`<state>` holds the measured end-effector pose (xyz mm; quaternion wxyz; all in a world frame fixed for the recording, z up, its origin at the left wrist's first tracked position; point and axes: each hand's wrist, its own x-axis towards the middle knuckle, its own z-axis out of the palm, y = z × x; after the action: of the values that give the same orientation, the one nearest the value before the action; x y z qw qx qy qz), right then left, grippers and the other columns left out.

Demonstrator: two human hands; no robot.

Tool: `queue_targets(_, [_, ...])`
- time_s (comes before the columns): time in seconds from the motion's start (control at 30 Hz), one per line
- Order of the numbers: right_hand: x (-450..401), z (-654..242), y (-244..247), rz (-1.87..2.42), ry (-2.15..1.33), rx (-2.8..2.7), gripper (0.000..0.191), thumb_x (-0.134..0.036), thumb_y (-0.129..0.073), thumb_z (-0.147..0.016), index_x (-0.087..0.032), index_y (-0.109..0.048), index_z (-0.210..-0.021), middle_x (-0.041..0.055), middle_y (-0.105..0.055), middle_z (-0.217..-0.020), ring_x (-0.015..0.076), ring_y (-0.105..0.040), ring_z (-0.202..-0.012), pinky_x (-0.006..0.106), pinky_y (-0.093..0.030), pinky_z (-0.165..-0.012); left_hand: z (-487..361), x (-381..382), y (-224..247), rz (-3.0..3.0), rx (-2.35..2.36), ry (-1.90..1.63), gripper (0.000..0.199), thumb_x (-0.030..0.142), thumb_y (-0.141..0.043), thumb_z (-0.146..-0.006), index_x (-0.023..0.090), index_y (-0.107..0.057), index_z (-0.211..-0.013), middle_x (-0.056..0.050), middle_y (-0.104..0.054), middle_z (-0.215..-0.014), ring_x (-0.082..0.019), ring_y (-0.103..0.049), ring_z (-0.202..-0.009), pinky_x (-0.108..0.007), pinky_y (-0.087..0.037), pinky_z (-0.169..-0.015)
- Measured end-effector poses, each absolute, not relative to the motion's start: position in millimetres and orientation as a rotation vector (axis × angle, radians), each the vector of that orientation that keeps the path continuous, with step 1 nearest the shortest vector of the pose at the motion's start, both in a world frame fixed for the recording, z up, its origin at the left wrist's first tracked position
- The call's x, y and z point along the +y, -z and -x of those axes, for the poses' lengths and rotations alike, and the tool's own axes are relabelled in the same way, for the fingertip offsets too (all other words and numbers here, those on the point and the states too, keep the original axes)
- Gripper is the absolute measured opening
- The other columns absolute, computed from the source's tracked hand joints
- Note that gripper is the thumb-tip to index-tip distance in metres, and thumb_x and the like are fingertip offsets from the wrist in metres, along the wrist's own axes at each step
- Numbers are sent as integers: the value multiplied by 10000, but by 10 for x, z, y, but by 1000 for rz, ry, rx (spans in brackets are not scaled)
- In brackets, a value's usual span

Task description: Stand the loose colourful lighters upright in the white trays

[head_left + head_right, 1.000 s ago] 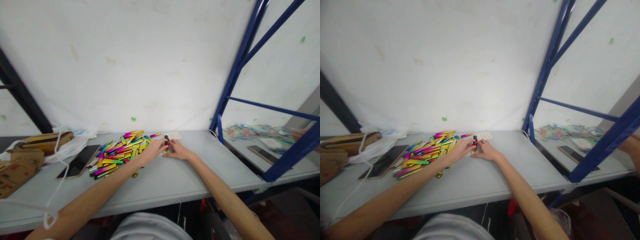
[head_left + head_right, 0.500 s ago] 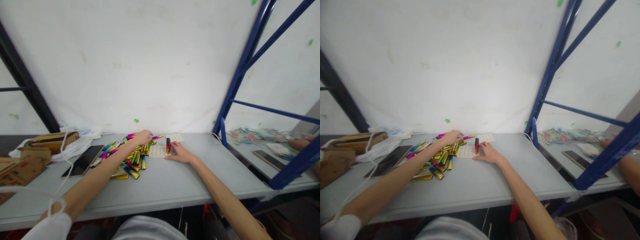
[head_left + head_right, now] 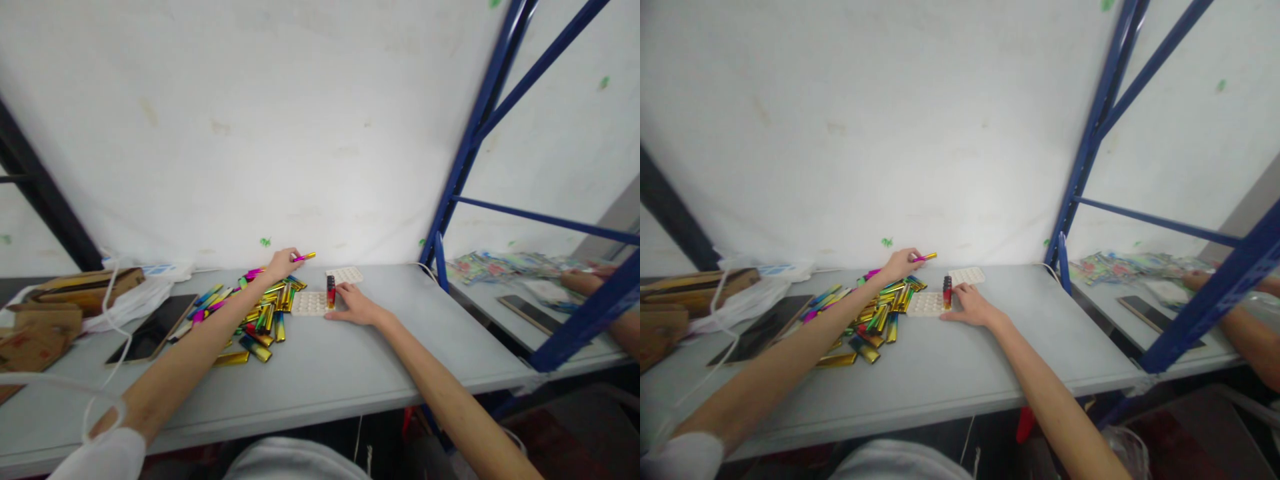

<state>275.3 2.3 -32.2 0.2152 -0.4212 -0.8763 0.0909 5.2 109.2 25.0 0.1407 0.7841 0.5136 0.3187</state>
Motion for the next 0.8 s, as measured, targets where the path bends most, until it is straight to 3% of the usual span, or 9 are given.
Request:
queue_targets(0.1, [42,-2761,345,1133,-238,-2416,750,-659,-754,-805,-114,-612,-1301,209,-598,-1284,349,-564,-1181,492,-442,-1062,134,856,-401,-2055,1215,-1031,348,466,-752,-766,155,-735,-921,-45,-703,-654,-188,-623,-589,-285,-452,-588])
queue_targets(0.23, [45,-2771,356,1138,-240,-2418,726,-677,-731,-815,-118,-631,-1268,195,-615,-1223,344,-571,-1147,487,-454,-1039,239,491,-535,-1763,1099,-1222,396,467,-853,-667,145,-715,-850,-38,-704,-692,-163,-614,-596,-276,-455,-583])
queue_targets(0.33, [34,-2775,351,1153,-243,-2418,743,-686,-720,-818,-106,-626,-1274,202,-611,-1224,344,-572,-1147,482,-458,-1035,199,230,-512,-1502,954,-1270,408,478,-854,-690,157,-639,-820,-46,-716,-781,-172,-672,-720,-299,-525,-720])
queue_targets(0.43, [27,-2780,344,1159,-252,-2428,738,-673,-729,-819,-110,-620,-1283,207,-610,-1249,348,-570,-1159,491,-453,-1047,107,2,-421,-1352,826,-1196,418,449,-838,-748,185,-557,-910,-47,-729,-826,-178,-701,-771,-347,-547,-811])
queue_targets(0.57, [28,-2793,348,1181,-262,-2421,740,-656,-735,-825,-120,-604,-1318,217,-591,-1322,359,-562,-1205,504,-438,-1076,-8,-194,-315,-1301,731,-1110,367,401,-779,-811,215,-506,-970,26,-652,-709,-129,-594,-580,-296,-536,-626])
queue_targets(0.67, [30,-2802,358,1173,-264,-2421,752,-653,-728,-833,-107,-595,-1332,227,-582,-1345,370,-552,-1231,510,-429,-1093,-57,-242,-267,-1229,734,-1136,286,411,-694,-850,214,-494,-906,39,-581,-658,-101,-453,-494,-218,-400,-467])
queue_targets(0.8, [30,-2809,369,1171,-270,-2402,751,-668,-734,-817,-126,-606,-1320,210,-601,-1309,368,-563,-1208,516,-437,-1078,-90,-243,-217,-1174,733,-1028,356,520,-519,-918,191,-510,-782,27,-465,-590,-103,-368,-480,-225,-315,-445])
